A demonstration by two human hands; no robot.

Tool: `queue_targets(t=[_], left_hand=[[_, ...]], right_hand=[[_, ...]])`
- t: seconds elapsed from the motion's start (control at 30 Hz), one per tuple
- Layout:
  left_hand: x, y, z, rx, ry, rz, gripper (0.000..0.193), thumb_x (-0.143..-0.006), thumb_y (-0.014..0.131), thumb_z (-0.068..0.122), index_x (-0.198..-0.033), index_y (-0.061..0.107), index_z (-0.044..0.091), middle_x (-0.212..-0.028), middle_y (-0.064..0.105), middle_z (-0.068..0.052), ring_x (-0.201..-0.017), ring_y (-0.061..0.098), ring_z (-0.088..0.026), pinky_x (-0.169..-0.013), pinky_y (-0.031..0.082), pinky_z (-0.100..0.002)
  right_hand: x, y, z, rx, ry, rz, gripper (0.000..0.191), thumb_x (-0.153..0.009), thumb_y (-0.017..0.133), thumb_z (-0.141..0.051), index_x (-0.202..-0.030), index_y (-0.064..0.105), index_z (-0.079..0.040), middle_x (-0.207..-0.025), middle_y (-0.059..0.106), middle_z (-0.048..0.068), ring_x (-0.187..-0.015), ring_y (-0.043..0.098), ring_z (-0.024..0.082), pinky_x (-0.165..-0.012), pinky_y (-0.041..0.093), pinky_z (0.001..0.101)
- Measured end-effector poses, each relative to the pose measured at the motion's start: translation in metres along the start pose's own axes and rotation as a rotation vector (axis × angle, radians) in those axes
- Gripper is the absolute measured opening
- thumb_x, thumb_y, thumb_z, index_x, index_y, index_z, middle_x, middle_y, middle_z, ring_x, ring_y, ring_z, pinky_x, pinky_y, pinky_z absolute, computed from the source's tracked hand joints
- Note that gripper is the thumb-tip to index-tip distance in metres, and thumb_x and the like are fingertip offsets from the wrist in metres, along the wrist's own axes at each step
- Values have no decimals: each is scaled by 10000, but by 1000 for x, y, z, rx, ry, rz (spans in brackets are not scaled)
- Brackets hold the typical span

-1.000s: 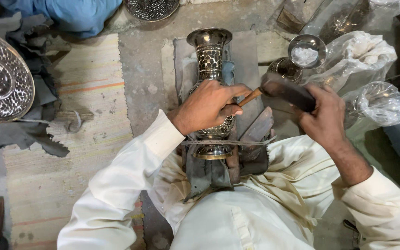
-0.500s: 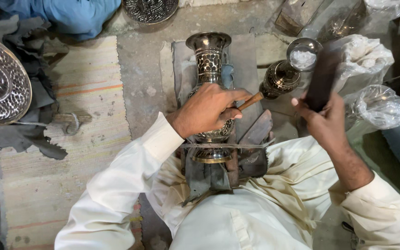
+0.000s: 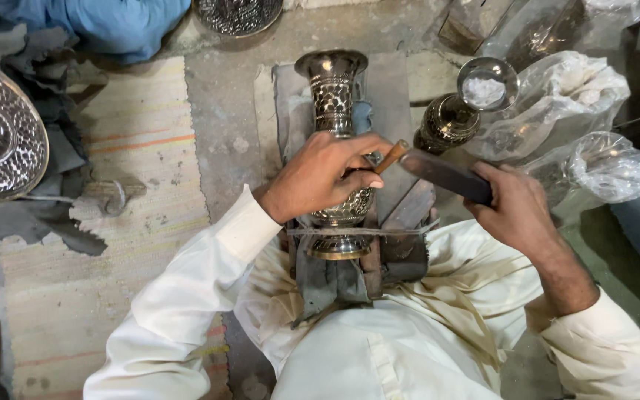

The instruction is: The person sits on the floor and uses a hammer and chisel to emboss a decorative pattern on a metal vase. They repeatedly strike the chisel against the vase surface to create a textured design.

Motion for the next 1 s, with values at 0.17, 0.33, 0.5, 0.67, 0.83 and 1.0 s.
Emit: queue_targets(t=[0.17, 0.33, 0.5, 0.67, 0.83, 1.0], left_hand=[[-3, 6, -1, -122, -6, -114, 405, -860, 810, 228, -1199, 645, 80, -689, 703, -132, -631, 706, -339, -596, 501, -439], [-3, 8, 0, -150, 24, -100, 396, -850, 805, 220, -1183, 650, 74, -663, 679, -130, -626, 692, -346, -585, 499, -449], [-4, 10, -1, -203, 7, -113, 372, -860, 806, 227, -1170, 658, 84, -622, 666, -133, -603, 681, -355, -578, 489, -466], [-4, 12, -3, -179, 3, -103, 326, -882, 788, 195, -1155, 648, 84, -644, 681, -112, -616, 696, -338, -597, 498, -461], [-3, 11, -3, -207, 39, -91, 362, -854, 808, 193, -1165, 658, 82, -636, 666, -136, -616, 675, -366, -591, 481, -477], [-6, 11, -4, -201, -6, -112, 397, -858, 813, 205, -1197, 654, 74, -608, 648, -144, -586, 662, -360, -589, 478, -468]], right_hand=[[6, 32, -3, -630, 88, -53, 303, -827, 801, -117, -1101, 700, -37, -870, 710, -2, -798, 603, 67, -705, 518, 260], [12, 42, -7, -791, 134, 287, 190, -950, 783, -91, -1082, 671, -11, -917, 663, -13, -839, 593, 48, -754, 492, 236], [14, 12, -16, -118, -52, 385, 230, -887, 797, -58, -1103, 724, -26, -953, 696, 131, -866, 639, 295, -834, 513, 401], [7, -4, -20, -309, -58, 363, 368, -881, 825, -127, -1207, 687, -25, -992, 659, 160, -870, 663, 317, -778, 514, 418], [6, 3, -12, -247, 5, 298, 288, -893, 834, -124, -1132, 704, -28, -913, 635, 151, -814, 626, 290, -740, 502, 404], [2, 12, -4, -495, 52, 325, 244, -914, 825, -140, -1077, 673, -38, -903, 641, 97, -792, 616, 205, -753, 493, 360]])
Point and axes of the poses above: each hand's wrist, its own x-axis away from the middle knuckle, its own y-axis out of the palm, z = x × y, the point moved 2 cm from there along -x, towards the middle knuckle
